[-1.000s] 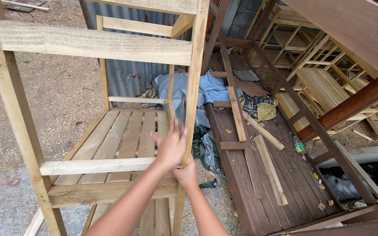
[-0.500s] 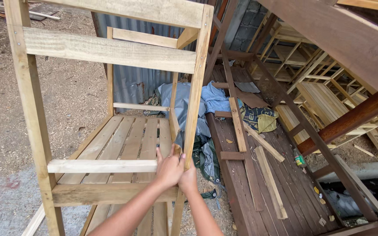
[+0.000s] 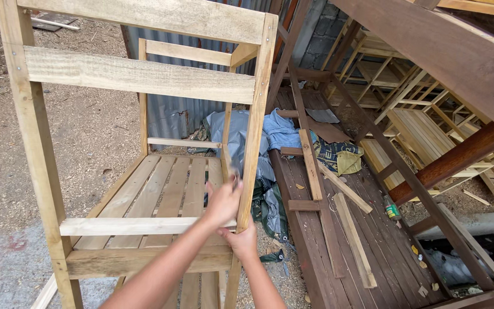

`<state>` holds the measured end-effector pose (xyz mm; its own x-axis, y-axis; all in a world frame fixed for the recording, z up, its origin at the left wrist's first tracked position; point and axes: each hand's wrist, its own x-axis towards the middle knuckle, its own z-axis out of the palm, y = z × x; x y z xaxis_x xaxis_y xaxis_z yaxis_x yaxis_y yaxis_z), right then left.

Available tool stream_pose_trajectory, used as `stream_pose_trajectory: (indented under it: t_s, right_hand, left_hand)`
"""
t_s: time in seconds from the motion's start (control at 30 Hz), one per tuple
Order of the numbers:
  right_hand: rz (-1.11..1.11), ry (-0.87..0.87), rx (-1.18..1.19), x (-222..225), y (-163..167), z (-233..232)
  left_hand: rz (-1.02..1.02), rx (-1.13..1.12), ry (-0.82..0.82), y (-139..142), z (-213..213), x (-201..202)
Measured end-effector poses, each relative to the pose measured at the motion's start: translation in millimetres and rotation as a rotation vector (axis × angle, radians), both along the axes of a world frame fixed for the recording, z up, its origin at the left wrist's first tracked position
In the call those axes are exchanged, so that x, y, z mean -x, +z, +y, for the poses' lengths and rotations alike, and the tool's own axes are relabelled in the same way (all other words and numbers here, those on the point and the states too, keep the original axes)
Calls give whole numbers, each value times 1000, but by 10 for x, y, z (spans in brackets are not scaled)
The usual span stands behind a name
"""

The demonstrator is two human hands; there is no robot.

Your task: The person sands a wooden chair frame with a sanding block, moving methodically across the backrest, seat slats, and side rails. The person repositions the chair to access different surfaces and continues sanding until the clip ends.

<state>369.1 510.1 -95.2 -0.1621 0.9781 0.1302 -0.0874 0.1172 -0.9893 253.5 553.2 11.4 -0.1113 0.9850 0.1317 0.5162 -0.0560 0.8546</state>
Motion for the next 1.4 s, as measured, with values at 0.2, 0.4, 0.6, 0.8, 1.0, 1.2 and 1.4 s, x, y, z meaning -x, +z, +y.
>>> stream_pose_trajectory:
  t_s: [0.2, 0.4, 0.6, 0.8, 1.0, 1.2, 1.4]
  right_hand:
    - [-45, -10, -19, -8, -3, 45]
    - [14, -30, -72, 26, -1, 76]
    - [-67, -16, 57, -11, 83, -39]
    - [8, 5, 193, -19, 57, -8]
    - [36, 2, -61, 59, -30, 197]
    - [79, 21, 1, 79, -17, 362]
    - [26, -31, -103, 112, -84, 353]
  left_hand:
    - [153, -291, 99, 577, 606, -17]
    - [350, -288, -15, 115, -604, -193]
    - [703, -726, 246, 1163, 481, -141]
    - [756, -655, -58, 456, -392, -105]
    - [882, -679, 46, 625, 364, 42]
    - [752, -667, 147, 827, 660, -14]
    - [780, -637, 15, 357, 9, -13]
